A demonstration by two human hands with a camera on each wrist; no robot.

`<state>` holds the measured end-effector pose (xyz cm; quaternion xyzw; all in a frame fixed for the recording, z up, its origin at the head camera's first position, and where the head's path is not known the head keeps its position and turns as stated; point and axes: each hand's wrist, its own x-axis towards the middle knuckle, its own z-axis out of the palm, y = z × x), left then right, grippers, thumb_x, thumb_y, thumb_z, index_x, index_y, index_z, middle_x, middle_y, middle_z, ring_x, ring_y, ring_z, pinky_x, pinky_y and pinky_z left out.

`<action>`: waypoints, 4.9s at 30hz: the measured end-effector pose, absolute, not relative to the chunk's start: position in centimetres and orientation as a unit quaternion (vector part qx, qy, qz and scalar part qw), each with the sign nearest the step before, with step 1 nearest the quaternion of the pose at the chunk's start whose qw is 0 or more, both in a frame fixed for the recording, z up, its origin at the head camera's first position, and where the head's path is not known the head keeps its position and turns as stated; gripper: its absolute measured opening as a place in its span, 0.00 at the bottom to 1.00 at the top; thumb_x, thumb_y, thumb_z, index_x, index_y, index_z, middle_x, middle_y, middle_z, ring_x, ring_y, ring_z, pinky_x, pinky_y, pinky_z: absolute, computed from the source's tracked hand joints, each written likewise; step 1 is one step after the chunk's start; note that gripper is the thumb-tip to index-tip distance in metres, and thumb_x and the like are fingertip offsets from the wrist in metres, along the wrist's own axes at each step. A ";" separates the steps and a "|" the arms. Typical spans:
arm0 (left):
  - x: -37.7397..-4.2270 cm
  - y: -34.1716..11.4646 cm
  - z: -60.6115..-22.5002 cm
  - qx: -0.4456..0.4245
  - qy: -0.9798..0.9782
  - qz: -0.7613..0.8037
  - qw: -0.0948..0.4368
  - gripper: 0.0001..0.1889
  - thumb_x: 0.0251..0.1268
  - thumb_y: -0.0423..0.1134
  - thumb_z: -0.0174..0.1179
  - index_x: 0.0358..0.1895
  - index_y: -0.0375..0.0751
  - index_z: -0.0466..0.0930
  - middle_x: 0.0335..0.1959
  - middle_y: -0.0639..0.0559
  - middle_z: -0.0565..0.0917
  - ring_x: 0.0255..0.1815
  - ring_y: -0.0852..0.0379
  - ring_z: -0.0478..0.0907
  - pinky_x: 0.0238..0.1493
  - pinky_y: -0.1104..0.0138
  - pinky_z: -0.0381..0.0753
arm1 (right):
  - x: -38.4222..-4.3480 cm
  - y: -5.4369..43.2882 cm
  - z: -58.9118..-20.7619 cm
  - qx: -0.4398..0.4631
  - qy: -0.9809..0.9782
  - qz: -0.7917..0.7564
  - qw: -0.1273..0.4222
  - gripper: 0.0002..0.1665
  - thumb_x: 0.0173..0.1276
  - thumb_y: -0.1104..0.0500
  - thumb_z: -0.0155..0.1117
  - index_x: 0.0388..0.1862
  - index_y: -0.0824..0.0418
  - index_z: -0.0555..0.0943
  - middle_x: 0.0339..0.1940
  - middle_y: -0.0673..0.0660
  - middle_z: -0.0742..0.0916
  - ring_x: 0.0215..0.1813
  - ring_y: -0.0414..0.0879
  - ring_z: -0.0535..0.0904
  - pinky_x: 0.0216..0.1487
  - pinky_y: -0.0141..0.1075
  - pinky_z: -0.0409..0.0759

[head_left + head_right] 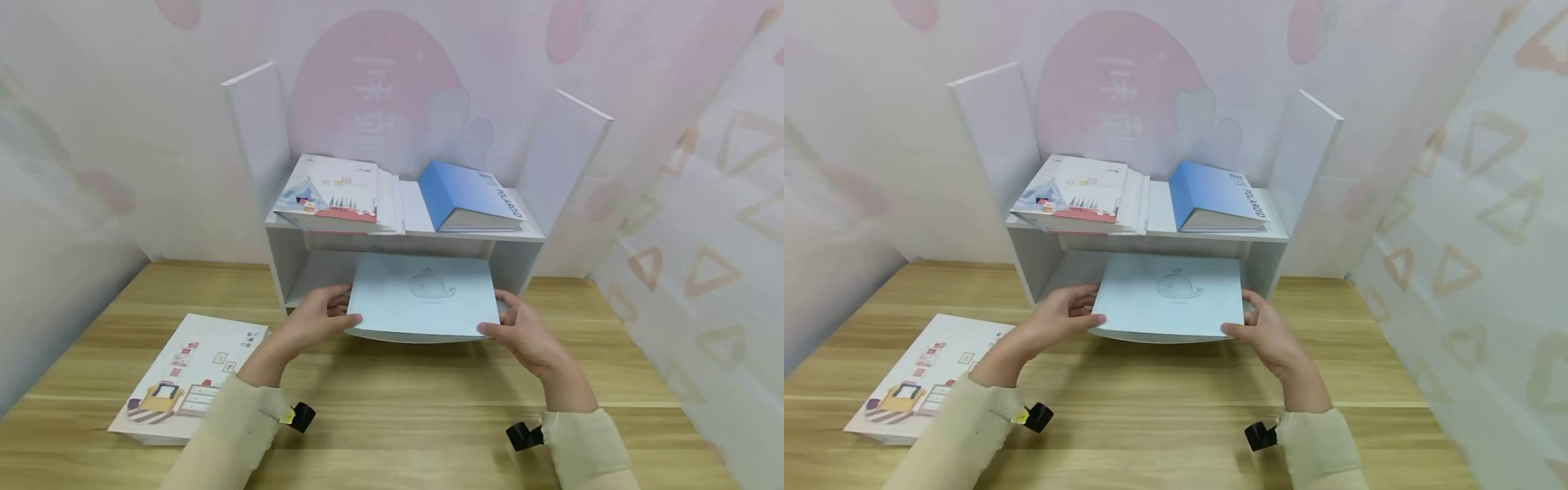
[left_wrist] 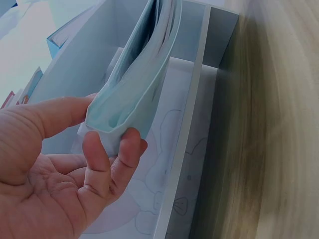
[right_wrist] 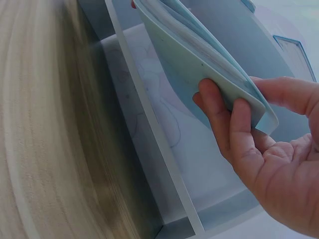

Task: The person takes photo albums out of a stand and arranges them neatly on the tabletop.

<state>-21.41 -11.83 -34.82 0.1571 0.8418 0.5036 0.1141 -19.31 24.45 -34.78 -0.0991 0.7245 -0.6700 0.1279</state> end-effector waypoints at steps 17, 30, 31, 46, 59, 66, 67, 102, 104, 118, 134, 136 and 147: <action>-19.3 -14.3 -34.8 0.191 0.829 0.518 0.089 0.37 0.70 0.35 0.61 0.75 0.25 0.54 0.66 0.29 0.74 0.56 0.45 0.80 0.47 0.67 0.83 | -17.9 22.1 -35.0 -0.101 0.721 -0.672 0.137 0.47 0.67 0.73 0.60 0.77 0.69 0.46 0.47 0.51 0.86 0.48 0.39 0.84 0.52 0.31 0.81; -17.8 -15.5 -34.7 0.197 0.841 0.497 0.087 0.37 0.70 0.37 0.62 0.76 0.28 0.55 0.68 0.33 0.73 0.55 0.47 0.80 0.47 0.71 0.81 | -16.8 21.0 -35.3 -0.108 0.705 -0.683 0.157 0.46 0.67 0.72 0.61 0.76 0.70 0.46 0.45 0.51 0.86 0.49 0.40 0.84 0.54 0.31 0.80; -17.7 -15.6 -34.6 0.195 0.843 0.494 0.086 0.37 0.70 0.37 0.62 0.76 0.28 0.55 0.67 0.33 0.74 0.53 0.48 0.80 0.46 0.72 0.81 | -16.8 20.8 -35.4 -0.106 0.702 -0.686 0.159 0.46 0.67 0.72 0.61 0.76 0.69 0.46 0.44 0.51 0.87 0.48 0.40 0.84 0.54 0.31 0.80; -16.2 -17.0 -34.2 0.181 0.864 0.464 0.080 0.39 0.67 0.39 0.64 0.74 0.25 0.57 0.61 0.35 0.79 0.44 0.56 0.77 0.42 0.70 0.79 | -15.7 19.3 -36.1 -0.094 0.693 -0.695 0.167 0.47 0.66 0.73 0.61 0.77 0.67 0.47 0.52 0.62 0.86 0.49 0.43 0.84 0.54 0.33 0.81; -15.3 -18.2 -34.5 0.190 0.866 0.455 0.081 0.38 0.68 0.40 0.64 0.74 0.26 0.58 0.61 0.35 0.79 0.40 0.63 0.77 0.37 0.71 0.78 | -14.8 18.2 -36.2 -0.095 0.705 -0.680 0.178 0.46 0.66 0.71 0.62 0.75 0.68 0.48 0.54 0.68 0.85 0.51 0.46 0.84 0.58 0.36 0.77; -14.6 -19.4 -34.7 0.168 0.882 0.433 0.083 0.39 0.67 0.42 0.65 0.74 0.27 0.58 0.63 0.34 0.78 0.43 0.64 0.75 0.39 0.72 0.77 | -14.6 17.2 -36.5 -0.104 0.706 -0.672 0.195 0.45 0.66 0.70 0.62 0.75 0.67 0.49 0.55 0.69 0.85 0.54 0.48 0.83 0.62 0.39 0.76; -14.5 -19.4 -34.8 0.166 0.881 0.434 0.085 0.39 0.67 0.42 0.65 0.75 0.28 0.57 0.63 0.34 0.77 0.42 0.65 0.74 0.39 0.72 0.76 | -14.5 17.2 -36.6 -0.104 0.708 -0.670 0.196 0.44 0.66 0.70 0.62 0.75 0.68 0.49 0.55 0.69 0.85 0.54 0.49 0.83 0.62 0.40 0.76; -13.4 -22.9 -37.6 0.163 0.897 0.398 0.107 0.38 0.66 0.39 0.66 0.70 0.17 0.59 0.58 0.28 0.79 0.41 0.73 0.74 0.40 0.71 0.81 | -13.6 13.8 -37.7 -0.085 0.730 -0.642 0.217 0.44 0.66 0.70 0.64 0.75 0.69 0.51 0.45 0.65 0.87 0.49 0.48 0.84 0.60 0.44 0.78; -13.3 -23.2 -37.8 0.167 0.897 0.395 0.105 0.38 0.65 0.38 0.66 0.70 0.17 0.59 0.58 0.27 0.79 0.40 0.74 0.73 0.40 0.72 0.80 | -13.6 13.6 -37.8 -0.084 0.728 -0.643 0.220 0.44 0.66 0.71 0.64 0.74 0.69 0.51 0.44 0.65 0.88 0.48 0.48 0.84 0.59 0.43 0.78; -13.0 -24.1 -38.2 0.173 0.893 0.397 0.119 0.38 0.65 0.37 0.66 0.68 0.13 0.58 0.51 0.33 0.82 0.36 0.74 0.72 0.33 0.73 0.75 | -13.1 12.5 -38.6 -0.081 0.726 -0.645 0.225 0.41 0.64 0.72 0.65 0.71 0.69 0.56 0.43 0.65 0.88 0.44 0.47 0.84 0.52 0.38 0.80; -12.9 -24.4 -38.3 0.176 0.891 0.393 0.144 0.40 0.66 0.39 0.66 0.67 0.10 0.56 0.50 0.35 0.84 0.34 0.73 0.73 0.31 0.73 0.75 | -13.0 12.3 -39.5 -0.084 0.720 -0.646 0.239 0.41 0.62 0.74 0.65 0.70 0.71 0.55 0.39 0.67 0.88 0.38 0.43 0.83 0.42 0.33 0.79; -12.8 -24.4 -38.4 0.176 0.888 0.398 0.148 0.40 0.66 0.39 0.65 0.67 0.10 0.56 0.49 0.37 0.84 0.34 0.73 0.73 0.30 0.73 0.74 | -12.9 12.3 -39.5 -0.080 0.720 -0.645 0.243 0.41 0.62 0.74 0.65 0.70 0.70 0.56 0.37 0.65 0.88 0.36 0.43 0.82 0.41 0.32 0.78; -12.8 -24.9 -38.5 0.144 0.911 0.358 0.146 0.42 0.62 0.43 0.69 0.68 0.15 0.60 0.52 0.36 0.83 0.35 0.72 0.73 0.32 0.73 0.75 | -13.2 12.1 -40.0 -0.078 0.702 -0.655 0.269 0.41 0.62 0.77 0.62 0.71 0.70 0.55 0.45 0.66 0.87 0.39 0.44 0.83 0.40 0.33 0.80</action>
